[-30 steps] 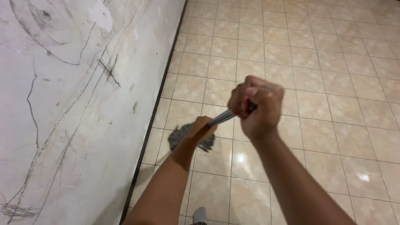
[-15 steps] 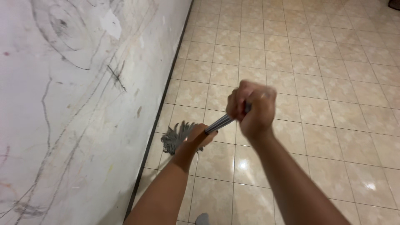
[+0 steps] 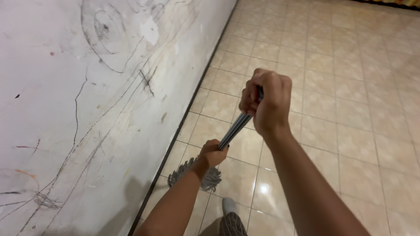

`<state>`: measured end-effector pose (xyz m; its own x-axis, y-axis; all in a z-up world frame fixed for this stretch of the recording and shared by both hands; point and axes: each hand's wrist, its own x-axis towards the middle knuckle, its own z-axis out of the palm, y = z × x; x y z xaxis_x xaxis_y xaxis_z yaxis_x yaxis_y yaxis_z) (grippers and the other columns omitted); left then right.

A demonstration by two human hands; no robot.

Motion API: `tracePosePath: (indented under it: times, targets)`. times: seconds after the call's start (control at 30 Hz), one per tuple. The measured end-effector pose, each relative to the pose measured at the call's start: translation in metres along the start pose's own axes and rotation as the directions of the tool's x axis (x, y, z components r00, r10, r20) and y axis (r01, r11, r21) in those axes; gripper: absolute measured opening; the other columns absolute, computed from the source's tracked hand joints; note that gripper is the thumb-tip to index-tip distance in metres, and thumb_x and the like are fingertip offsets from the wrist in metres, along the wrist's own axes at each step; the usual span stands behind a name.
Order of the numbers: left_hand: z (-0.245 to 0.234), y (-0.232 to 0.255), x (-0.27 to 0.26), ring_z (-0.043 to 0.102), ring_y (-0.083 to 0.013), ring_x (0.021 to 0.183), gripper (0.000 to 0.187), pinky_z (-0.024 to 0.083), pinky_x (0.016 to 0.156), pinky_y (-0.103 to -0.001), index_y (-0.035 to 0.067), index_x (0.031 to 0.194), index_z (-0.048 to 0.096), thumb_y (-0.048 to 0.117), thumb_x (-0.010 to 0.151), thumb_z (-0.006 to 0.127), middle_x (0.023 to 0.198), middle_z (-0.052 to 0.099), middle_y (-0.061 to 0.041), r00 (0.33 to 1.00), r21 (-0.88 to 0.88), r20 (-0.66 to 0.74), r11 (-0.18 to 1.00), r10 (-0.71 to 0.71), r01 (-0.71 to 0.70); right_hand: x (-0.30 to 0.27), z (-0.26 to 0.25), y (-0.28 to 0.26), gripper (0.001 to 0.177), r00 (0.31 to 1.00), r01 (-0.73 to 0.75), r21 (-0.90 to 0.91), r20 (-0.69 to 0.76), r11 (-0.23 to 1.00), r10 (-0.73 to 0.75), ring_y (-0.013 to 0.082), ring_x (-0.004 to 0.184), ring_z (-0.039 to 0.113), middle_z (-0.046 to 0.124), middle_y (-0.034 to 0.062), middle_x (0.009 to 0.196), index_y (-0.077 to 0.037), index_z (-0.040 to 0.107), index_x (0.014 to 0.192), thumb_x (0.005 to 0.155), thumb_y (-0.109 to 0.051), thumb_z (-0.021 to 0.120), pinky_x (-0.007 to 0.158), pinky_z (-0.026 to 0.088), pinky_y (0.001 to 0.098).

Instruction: The person is mopping a tiled floor using a mop, moving the mop head in several directions across the surface and along the base of the wall.

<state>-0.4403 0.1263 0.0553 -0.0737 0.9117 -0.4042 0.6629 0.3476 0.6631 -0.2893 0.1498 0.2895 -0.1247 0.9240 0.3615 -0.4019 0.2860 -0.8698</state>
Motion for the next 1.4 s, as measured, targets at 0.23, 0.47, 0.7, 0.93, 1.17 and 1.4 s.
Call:
tracePosePath:
  times: [0.23,0.47,0.7,0.93,1.17,1.4]
  targets:
    - [-0.018,-0.004,0.106,0.073,-0.0265,0.072,0.027,0.056,0.063,-0.038,0.003,0.081,0.071,0.026,0.091,0.061,0.074,0.071,-0.016,0.981,-0.021,-0.184,0.997,0.066,-0.071,0.035,-0.010,0.049,0.033,0.982,0.103,-0.011,0.161,0.995,-0.100,0.0103,0.041,0.029,0.034,0.0026,0.049,-0.008,0.034,0.057,0.089,-0.009,0.040,0.039,0.022,0.0289]
    - [-0.007,-0.059,0.213,0.067,-0.0294,0.080,0.020,0.053,0.074,-0.042,0.001,0.081,0.067,0.018,0.091,0.062,0.082,0.068,-0.016,0.899,-0.015,-0.419,0.988,0.131,-0.151,0.052,-0.019,0.105,0.032,0.872,0.214,0.029,0.445,0.976,-0.204,0.0123,0.050,0.039,0.042,0.0037,0.055,-0.005,0.039,0.063,0.091,-0.017,0.048,0.048,0.031,0.0293]
    - [-0.041,-0.056,0.193,0.067,-0.0239,0.089,0.014,0.052,0.074,-0.038,0.010,0.084,0.071,0.021,0.090,0.064,0.094,0.069,-0.008,0.919,-0.193,-0.391,0.981,-0.048,-0.031,0.081,0.001,0.112,0.047,0.831,0.106,0.104,0.537,0.989,-0.145,0.0136,0.045,0.040,0.039,0.0030,0.052,-0.005,0.040,0.062,0.096,-0.034,0.051,0.043,0.028,0.0286]
    - [-0.087,-0.064,0.114,0.064,-0.0230,0.068,0.026,0.052,0.067,-0.041,0.011,0.086,0.071,0.035,0.094,0.063,0.073,0.069,-0.008,0.923,-0.290,-0.328,0.952,-0.199,0.102,0.092,0.058,0.097,0.029,0.797,-0.039,0.204,0.597,0.978,-0.093,0.0130,0.038,0.030,0.033,0.0051,0.047,-0.007,0.036,0.062,0.087,-0.018,0.045,0.038,0.025,0.0293]
    - [-0.110,-0.101,0.038,0.067,-0.0252,0.072,0.033,0.053,0.073,-0.041,0.013,0.088,0.072,0.045,0.090,0.064,0.076,0.072,-0.009,0.818,-0.386,-0.392,0.882,-0.422,0.271,0.070,0.129,0.090,0.038,0.710,-0.114,0.289,0.693,0.950,-0.126,0.0137,0.038,0.031,0.032,0.0063,0.048,-0.006,0.036,0.063,0.097,-0.021,0.045,0.036,0.025,0.0283]
    - [-0.126,-0.147,-0.061,0.072,-0.0291,0.081,0.035,0.055,0.078,-0.046,0.015,0.089,0.076,0.046,0.091,0.058,0.084,0.075,-0.008,0.771,-0.278,-0.402,0.868,-0.494,0.412,0.029,0.194,0.081,0.039,0.598,-0.209,0.328,0.788,0.921,-0.146,0.0138,0.038,0.028,0.032,0.0069,0.047,-0.006,0.038,0.069,0.103,-0.025,0.044,0.037,0.025,0.0294]
